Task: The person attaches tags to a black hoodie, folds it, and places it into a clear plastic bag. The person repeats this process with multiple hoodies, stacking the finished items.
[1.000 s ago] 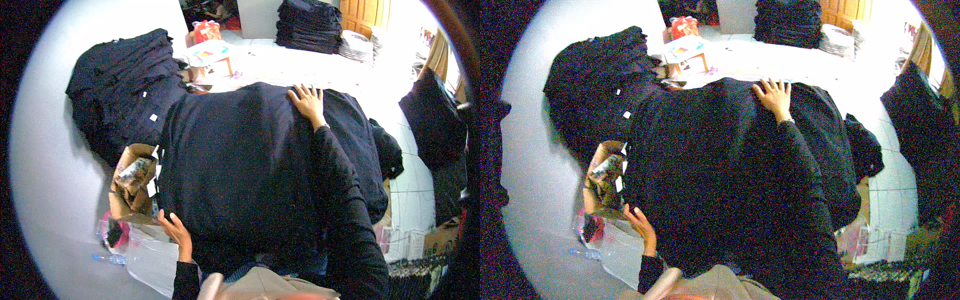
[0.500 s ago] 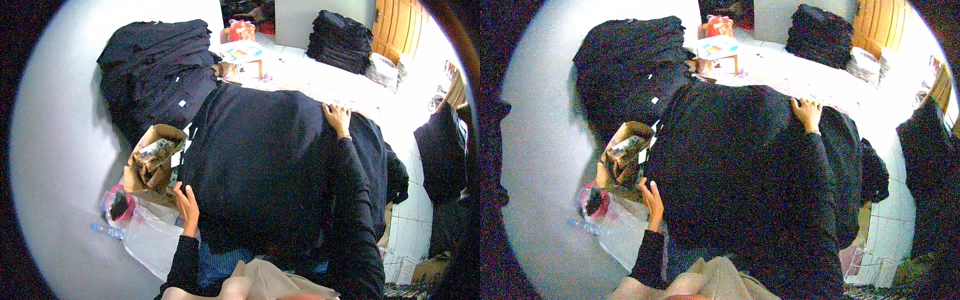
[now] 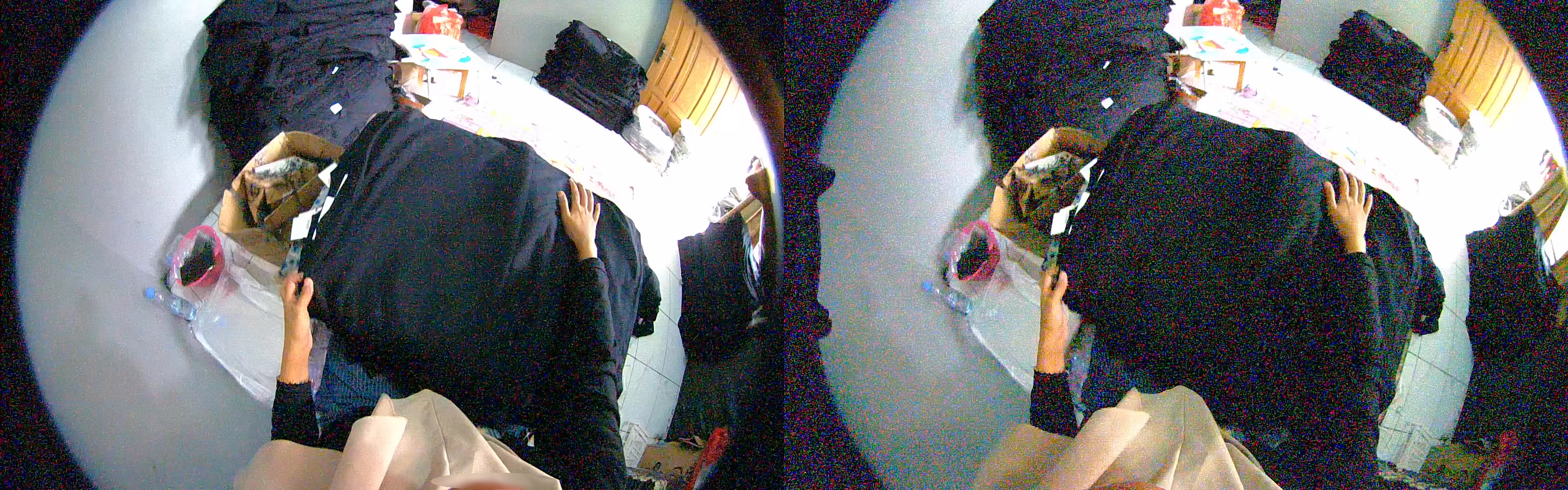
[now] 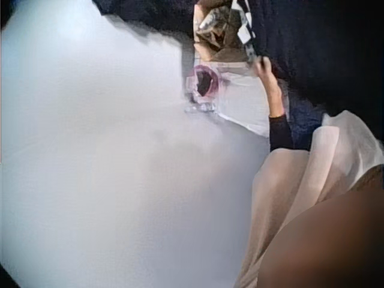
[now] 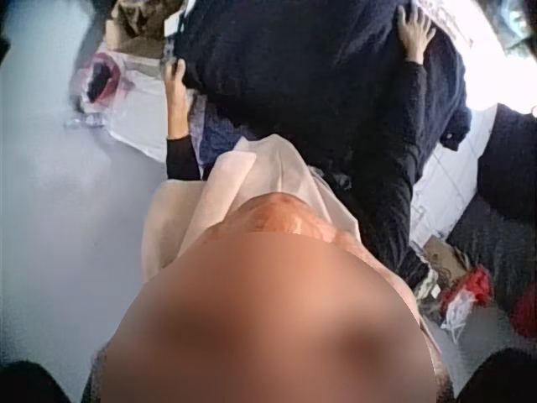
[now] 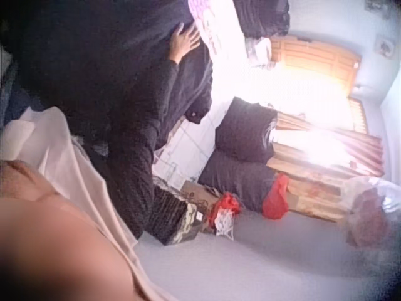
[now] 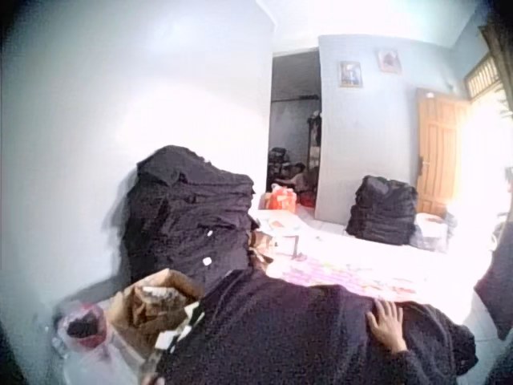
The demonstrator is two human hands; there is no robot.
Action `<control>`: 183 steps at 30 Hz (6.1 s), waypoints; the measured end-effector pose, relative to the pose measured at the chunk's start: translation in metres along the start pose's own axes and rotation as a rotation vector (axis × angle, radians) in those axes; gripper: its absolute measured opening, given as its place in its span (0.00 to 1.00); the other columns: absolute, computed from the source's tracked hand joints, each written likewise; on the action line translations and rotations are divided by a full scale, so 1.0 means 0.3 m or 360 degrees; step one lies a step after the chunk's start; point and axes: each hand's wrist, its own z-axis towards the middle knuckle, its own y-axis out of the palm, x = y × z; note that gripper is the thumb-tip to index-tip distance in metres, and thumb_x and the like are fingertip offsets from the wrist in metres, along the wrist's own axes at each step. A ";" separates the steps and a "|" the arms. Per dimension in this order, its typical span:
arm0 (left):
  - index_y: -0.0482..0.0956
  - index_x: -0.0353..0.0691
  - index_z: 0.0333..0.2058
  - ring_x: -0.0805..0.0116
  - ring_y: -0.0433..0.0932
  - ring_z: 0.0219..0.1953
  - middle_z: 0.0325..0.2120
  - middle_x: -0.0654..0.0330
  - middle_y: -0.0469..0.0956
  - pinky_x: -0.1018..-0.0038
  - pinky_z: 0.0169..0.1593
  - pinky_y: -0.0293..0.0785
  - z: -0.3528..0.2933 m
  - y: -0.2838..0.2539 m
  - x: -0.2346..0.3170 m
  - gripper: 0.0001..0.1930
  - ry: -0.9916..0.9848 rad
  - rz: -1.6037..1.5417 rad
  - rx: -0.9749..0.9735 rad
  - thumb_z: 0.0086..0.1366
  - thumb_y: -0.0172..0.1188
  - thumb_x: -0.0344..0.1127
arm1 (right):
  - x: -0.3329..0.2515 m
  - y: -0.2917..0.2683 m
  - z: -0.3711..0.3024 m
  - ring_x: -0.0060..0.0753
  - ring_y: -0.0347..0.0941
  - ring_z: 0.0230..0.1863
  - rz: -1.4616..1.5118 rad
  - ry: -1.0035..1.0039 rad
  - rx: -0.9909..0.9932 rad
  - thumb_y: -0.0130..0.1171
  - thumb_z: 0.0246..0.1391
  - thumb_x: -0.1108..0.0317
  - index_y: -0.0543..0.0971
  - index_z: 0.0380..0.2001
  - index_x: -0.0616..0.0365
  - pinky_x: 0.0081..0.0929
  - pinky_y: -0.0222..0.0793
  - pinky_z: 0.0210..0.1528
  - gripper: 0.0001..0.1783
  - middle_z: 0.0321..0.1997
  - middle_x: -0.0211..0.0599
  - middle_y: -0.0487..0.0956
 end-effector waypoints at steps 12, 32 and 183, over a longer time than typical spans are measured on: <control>0.72 0.33 0.43 0.65 0.74 0.40 0.38 0.54 0.77 0.72 0.46 0.68 -0.135 -0.014 -0.022 0.26 0.0172 0.0582 -0.0414 0.52 0.67 0.47 | -0.133 -0.368 -0.756 0.44 0.36 0.71 0.0243 -0.0250 -0.0325 0.42 0.58 0.48 0.54 0.64 0.39 0.57 0.26 0.65 0.31 0.70 0.30 0.48; 0.70 0.29 0.48 0.55 0.71 0.49 0.46 0.50 0.73 0.65 0.54 0.64 0.069 -0.208 0.437 0.33 0.0202 0.1139 -0.1272 0.56 0.55 0.56 | 0.157 -0.598 -0.978 0.35 0.74 0.38 0.0799 0.0541 0.0758 0.46 0.43 0.78 0.77 0.27 0.59 0.29 0.68 0.42 0.10 0.29 0.39 0.77; 0.74 0.32 0.40 0.82 0.69 0.24 0.23 0.66 0.75 0.86 0.29 0.64 -0.035 -0.022 0.116 0.15 0.0248 0.0211 0.0191 0.56 0.64 0.32 | -0.519 -0.687 -0.557 0.47 0.69 0.51 0.2058 -0.0736 -0.0582 0.53 0.54 0.66 0.77 0.40 0.59 0.47 0.60 0.55 0.12 0.45 0.38 0.77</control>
